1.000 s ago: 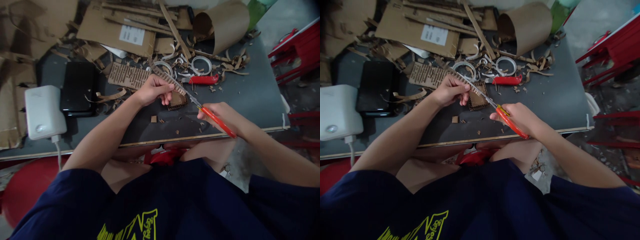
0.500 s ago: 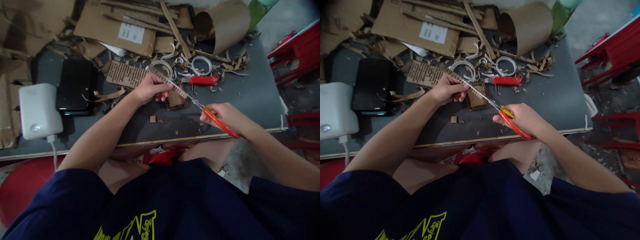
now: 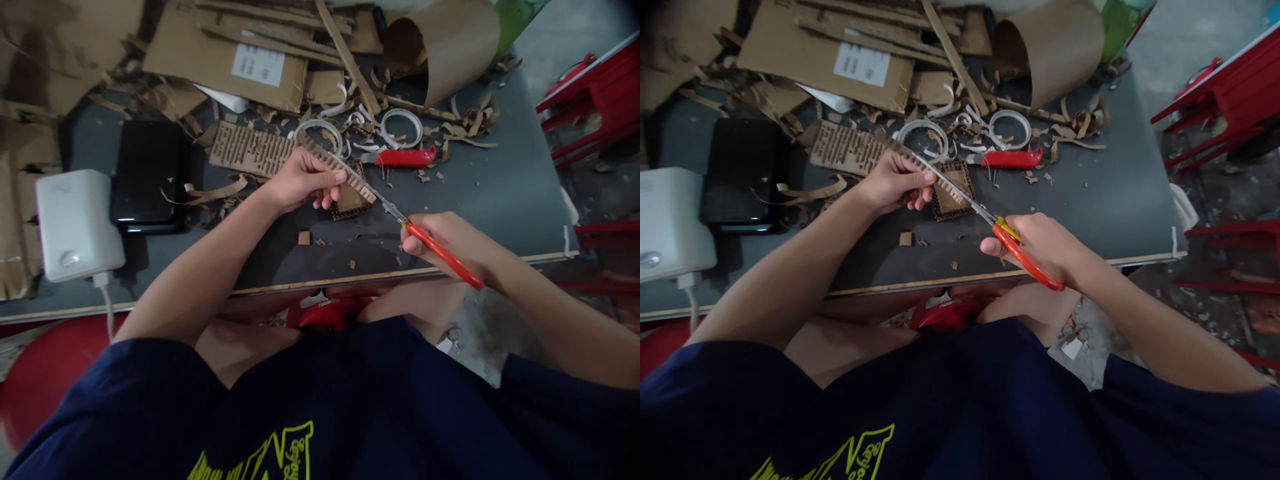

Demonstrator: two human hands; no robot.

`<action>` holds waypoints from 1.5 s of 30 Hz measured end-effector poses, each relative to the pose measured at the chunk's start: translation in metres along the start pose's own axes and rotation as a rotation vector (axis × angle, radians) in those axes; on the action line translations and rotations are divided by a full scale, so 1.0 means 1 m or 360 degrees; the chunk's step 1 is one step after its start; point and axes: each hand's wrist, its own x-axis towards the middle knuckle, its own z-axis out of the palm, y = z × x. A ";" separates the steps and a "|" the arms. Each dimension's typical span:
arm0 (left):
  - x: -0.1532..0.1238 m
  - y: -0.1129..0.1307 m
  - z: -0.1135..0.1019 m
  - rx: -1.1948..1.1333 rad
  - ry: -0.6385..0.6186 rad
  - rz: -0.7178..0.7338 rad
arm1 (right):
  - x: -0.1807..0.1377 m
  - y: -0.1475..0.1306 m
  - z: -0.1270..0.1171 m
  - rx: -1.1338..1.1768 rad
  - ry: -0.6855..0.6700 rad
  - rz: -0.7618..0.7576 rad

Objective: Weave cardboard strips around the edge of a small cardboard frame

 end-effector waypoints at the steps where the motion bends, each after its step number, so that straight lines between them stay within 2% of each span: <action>1: 0.000 0.000 0.000 -0.0007 -0.0003 0.0002 | 0.001 0.000 0.000 0.0012 0.0007 0.0002; 7: 0.000 -0.002 0.000 -0.0082 -0.0032 0.0026 | -0.001 -0.003 -0.002 0.0147 0.0025 0.0051; 12: 0.001 -0.003 -0.003 -0.0086 0.0029 0.0032 | -0.009 -0.007 -0.005 0.0202 0.0095 0.0095; 20: 0.001 -0.005 -0.005 -0.0040 -0.0028 -0.0009 | 0.001 0.002 -0.003 -0.0062 -0.0031 0.0046; 25: 0.004 -0.008 -0.008 -0.0129 -0.0056 0.0067 | 0.008 0.000 -0.001 -0.0099 0.0054 -0.0054; 34: 0.009 -0.012 -0.015 -0.0120 0.0088 0.0162 | 0.013 -0.003 0.000 -0.0100 0.0135 0.0006; 45: 0.009 -0.011 -0.016 -0.0073 0.0103 0.0105 | 0.013 -0.005 0.005 -0.0066 0.0222 0.0089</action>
